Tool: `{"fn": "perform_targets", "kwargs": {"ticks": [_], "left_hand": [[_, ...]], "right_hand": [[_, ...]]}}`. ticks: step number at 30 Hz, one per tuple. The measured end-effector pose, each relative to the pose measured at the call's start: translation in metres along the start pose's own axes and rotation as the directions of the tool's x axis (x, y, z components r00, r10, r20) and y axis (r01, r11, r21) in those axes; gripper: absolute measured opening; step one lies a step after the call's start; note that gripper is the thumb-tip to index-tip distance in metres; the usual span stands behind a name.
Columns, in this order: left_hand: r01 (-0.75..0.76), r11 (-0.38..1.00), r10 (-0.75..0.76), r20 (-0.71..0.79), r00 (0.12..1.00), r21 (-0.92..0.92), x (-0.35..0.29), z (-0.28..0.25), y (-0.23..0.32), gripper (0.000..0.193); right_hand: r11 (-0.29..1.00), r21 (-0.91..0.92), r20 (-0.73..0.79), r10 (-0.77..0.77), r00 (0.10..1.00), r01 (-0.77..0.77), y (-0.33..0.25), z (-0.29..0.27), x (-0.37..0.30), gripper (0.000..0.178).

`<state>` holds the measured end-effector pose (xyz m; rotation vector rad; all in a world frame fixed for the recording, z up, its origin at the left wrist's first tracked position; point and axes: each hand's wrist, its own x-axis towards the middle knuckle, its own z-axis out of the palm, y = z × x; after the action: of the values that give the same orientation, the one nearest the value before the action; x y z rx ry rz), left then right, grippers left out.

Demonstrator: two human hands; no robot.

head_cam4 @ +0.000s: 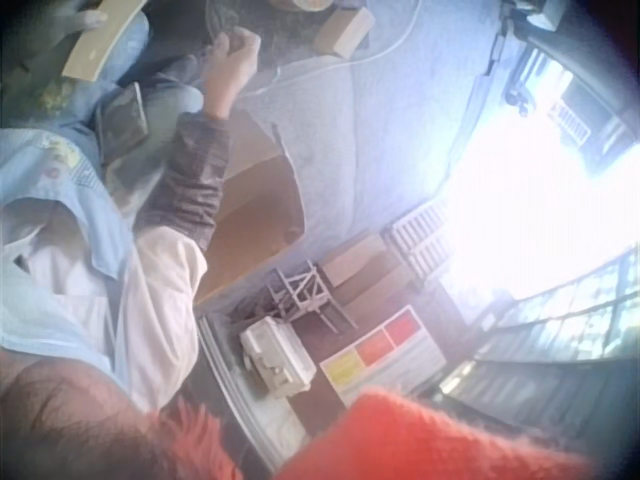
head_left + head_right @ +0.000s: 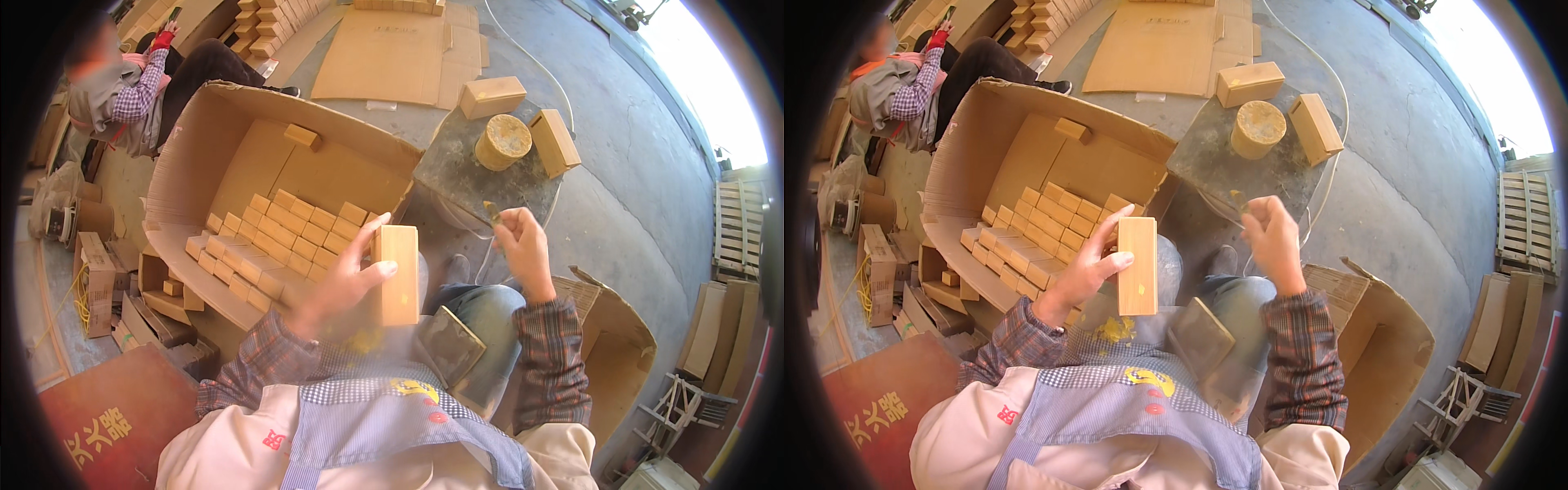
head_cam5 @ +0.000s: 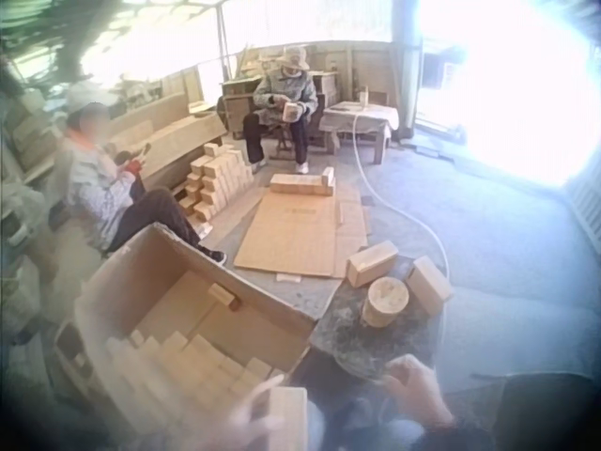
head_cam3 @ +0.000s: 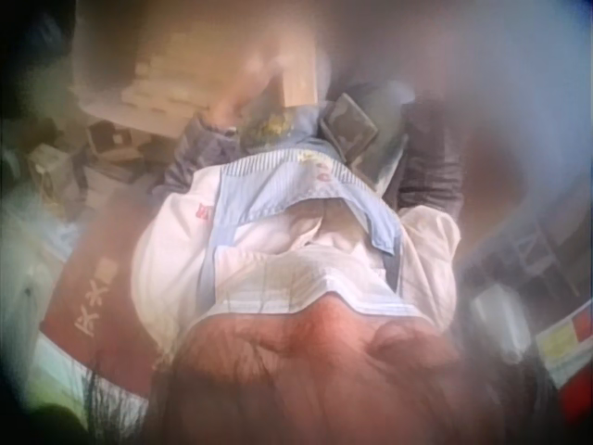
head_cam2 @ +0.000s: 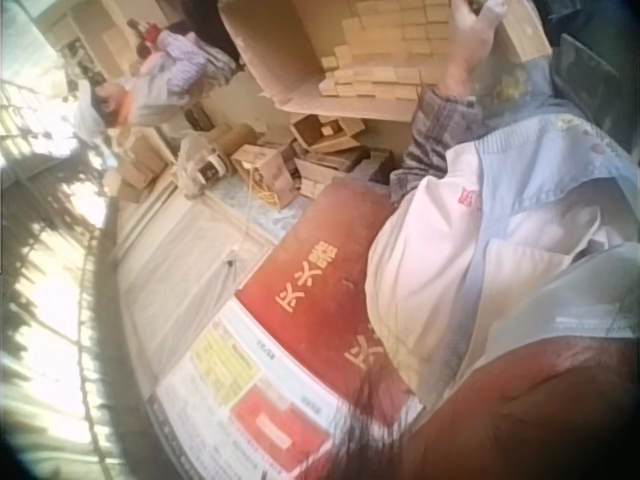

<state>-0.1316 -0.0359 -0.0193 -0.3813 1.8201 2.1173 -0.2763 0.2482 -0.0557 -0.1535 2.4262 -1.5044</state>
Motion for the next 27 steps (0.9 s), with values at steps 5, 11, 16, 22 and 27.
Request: {"fn": "perform_targets", "kwargs": {"ticks": [5,11,16,22,27], "left_hand": [[0.024,0.997,-0.022,0.034,0.999,-0.070,0.000,-0.004,-0.010,0.078],[-0.102,0.991,0.100,0.026,0.995,0.087,0.004,-0.004,-0.012,0.079],[-0.137,0.990,0.135,0.059,0.989,0.043,-0.004,-0.001,-0.013,0.081],[-0.223,0.967,0.220,0.039,0.975,0.125,-0.004,-0.006,-0.024,0.074],[-0.280,0.944,0.283,0.005,0.959,0.172,-0.001,-0.003,-0.030,0.070]], "right_hand": [[0.912,0.336,0.279,0.143,0.950,-0.236,-0.051,0.007,-0.085,0.014],[0.854,0.361,0.358,0.244,0.901,-0.375,-0.075,0.023,-0.128,0.009],[0.844,0.434,0.365,0.153,0.918,-0.313,-0.077,0.034,-0.144,0.010],[0.836,0.444,0.346,0.171,0.923,-0.321,-0.079,0.036,-0.155,0.010],[0.838,0.427,0.327,0.206,0.922,-0.339,-0.082,0.042,-0.156,0.011]]}}
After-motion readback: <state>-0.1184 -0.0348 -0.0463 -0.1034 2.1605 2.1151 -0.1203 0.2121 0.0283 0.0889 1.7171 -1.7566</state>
